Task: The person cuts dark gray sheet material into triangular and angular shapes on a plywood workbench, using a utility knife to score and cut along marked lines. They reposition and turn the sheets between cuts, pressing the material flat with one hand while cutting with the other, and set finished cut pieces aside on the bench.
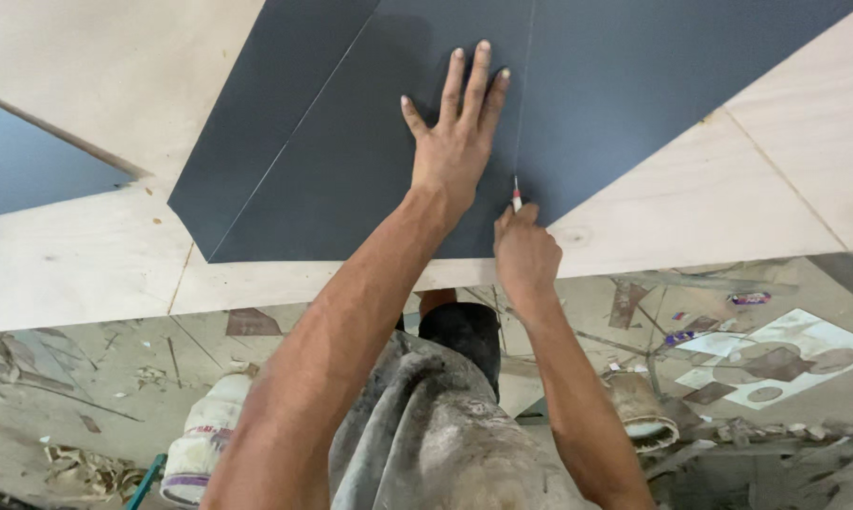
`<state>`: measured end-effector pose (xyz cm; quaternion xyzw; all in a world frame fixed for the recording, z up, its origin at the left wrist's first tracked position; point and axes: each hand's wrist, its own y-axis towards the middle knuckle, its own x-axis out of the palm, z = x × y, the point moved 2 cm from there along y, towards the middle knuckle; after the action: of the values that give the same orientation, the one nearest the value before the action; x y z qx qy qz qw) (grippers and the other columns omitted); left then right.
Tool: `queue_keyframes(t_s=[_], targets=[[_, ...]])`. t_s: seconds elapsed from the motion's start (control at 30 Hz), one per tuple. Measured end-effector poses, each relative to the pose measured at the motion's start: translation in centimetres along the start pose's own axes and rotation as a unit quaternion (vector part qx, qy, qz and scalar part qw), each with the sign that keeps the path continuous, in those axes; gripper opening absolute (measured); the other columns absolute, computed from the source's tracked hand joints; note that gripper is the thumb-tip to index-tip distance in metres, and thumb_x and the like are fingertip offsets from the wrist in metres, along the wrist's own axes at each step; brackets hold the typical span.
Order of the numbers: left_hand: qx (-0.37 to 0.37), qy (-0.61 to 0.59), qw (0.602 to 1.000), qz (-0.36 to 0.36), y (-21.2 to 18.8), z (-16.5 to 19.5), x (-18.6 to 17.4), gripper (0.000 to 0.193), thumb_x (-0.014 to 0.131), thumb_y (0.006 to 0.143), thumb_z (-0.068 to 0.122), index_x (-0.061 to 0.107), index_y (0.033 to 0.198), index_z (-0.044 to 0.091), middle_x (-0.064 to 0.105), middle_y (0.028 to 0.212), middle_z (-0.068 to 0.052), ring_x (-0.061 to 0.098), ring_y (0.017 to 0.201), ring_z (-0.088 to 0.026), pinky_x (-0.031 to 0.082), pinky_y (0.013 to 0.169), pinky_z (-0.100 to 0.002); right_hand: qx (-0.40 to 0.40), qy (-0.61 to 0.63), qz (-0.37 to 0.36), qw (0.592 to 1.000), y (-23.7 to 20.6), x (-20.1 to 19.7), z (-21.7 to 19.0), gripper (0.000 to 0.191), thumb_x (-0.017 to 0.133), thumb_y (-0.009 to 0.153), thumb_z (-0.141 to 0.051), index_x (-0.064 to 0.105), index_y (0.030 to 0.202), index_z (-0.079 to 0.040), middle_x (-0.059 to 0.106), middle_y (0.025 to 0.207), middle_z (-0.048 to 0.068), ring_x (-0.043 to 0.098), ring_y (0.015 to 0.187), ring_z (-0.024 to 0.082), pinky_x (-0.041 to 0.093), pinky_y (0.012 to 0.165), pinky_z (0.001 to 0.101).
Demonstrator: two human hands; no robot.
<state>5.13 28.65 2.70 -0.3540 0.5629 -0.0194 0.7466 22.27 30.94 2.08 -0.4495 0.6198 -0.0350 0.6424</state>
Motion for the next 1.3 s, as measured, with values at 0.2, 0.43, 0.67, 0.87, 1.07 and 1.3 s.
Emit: queue_keyframes(t_s=[0.2, 0.43, 0.67, 0.87, 1.07, 1.3], targets=[[-0.008, -0.005, 0.999, -0.042, 0.2, 0.0, -1.9, 0.122, 0.085, 0.065, 0.007, 0.017, 0.165, 0.013, -0.007, 0.168, -0.016, 0.002, 0.156, -0.039, 0.039, 0.105, -0.079, -0.053, 0.058, 0.053, 0.996, 0.1, -0.1, 2.4, 0.034, 0.051, 0.107, -0.031, 0.054, 0.090, -0.002, 0.064, 0.059, 0.021, 0.067, 0.056, 0.043, 0.051, 0.052, 0.0557], [-0.018, 0.012, 1.000, 0.007, 0.2, 0.4, 0.7, 0.117, 0.084, 0.070, 0.010, 0.017, 0.165, 0.017, -0.005, 0.169, -0.013, 0.004, 0.157, -0.037, 0.039, 0.105, -0.082, -0.072, 0.154, 0.177, 0.970, 9.4, -4.2, -1.4, 0.035, 0.049, 0.111, -0.030, 0.061, 0.090, -0.004, 0.068, 0.069, 0.022, 0.067, 0.066, 0.047, 0.049, 0.057, 0.0585], [-0.020, 0.000, 1.000, 0.008, 0.4, 0.6, 1.6, 0.119, 0.084, 0.070, 0.012, 0.015, 0.167, 0.018, -0.004, 0.169, -0.012, 0.005, 0.156, -0.039, 0.039, 0.104, -0.083, -0.098, 0.052, 0.179, 0.978, 11.4, -5.3, -2.8, 0.038, 0.048, 0.112, -0.033, 0.061, 0.096, -0.001, 0.070, 0.072, 0.026, 0.070, 0.069, 0.048, 0.056, 0.059, 0.0561], [-0.018, 0.014, 0.998, 0.053, 0.2, 0.2, 1.5, 0.117, 0.084, 0.071, 0.011, 0.017, 0.166, 0.018, -0.004, 0.169, -0.013, 0.005, 0.157, -0.038, 0.041, 0.104, -0.083, -0.097, 0.026, 0.135, 0.986, 10.8, -5.5, -3.1, 0.038, 0.048, 0.114, -0.032, 0.059, 0.097, 0.000, 0.071, 0.076, 0.026, 0.071, 0.071, 0.047, 0.057, 0.060, 0.0547], [-0.010, 0.024, 1.000, 0.013, -0.2, 0.3, 1.0, 0.120, 0.083, 0.067, 0.005, 0.018, 0.168, 0.016, -0.003, 0.169, -0.014, 0.006, 0.157, -0.040, 0.041, 0.106, -0.080, -0.005, -0.013, -0.019, 1.000, -1.5, -0.1, 0.4, 0.037, 0.051, 0.110, -0.033, 0.053, 0.097, 0.002, 0.068, 0.063, 0.022, 0.070, 0.058, 0.041, 0.056, 0.052, 0.0531], [-0.015, 0.009, 1.000, -0.002, 0.3, 0.1, -0.1, 0.121, 0.084, 0.065, 0.006, 0.017, 0.165, 0.016, -0.006, 0.167, -0.014, 0.006, 0.156, -0.040, 0.041, 0.105, -0.080, -0.019, 0.049, 0.062, 0.997, -3.0, 3.4, 3.1, 0.033, 0.056, 0.106, -0.029, 0.055, 0.085, -0.004, 0.064, 0.057, 0.019, 0.066, 0.053, 0.040, 0.051, 0.049, 0.0521]])
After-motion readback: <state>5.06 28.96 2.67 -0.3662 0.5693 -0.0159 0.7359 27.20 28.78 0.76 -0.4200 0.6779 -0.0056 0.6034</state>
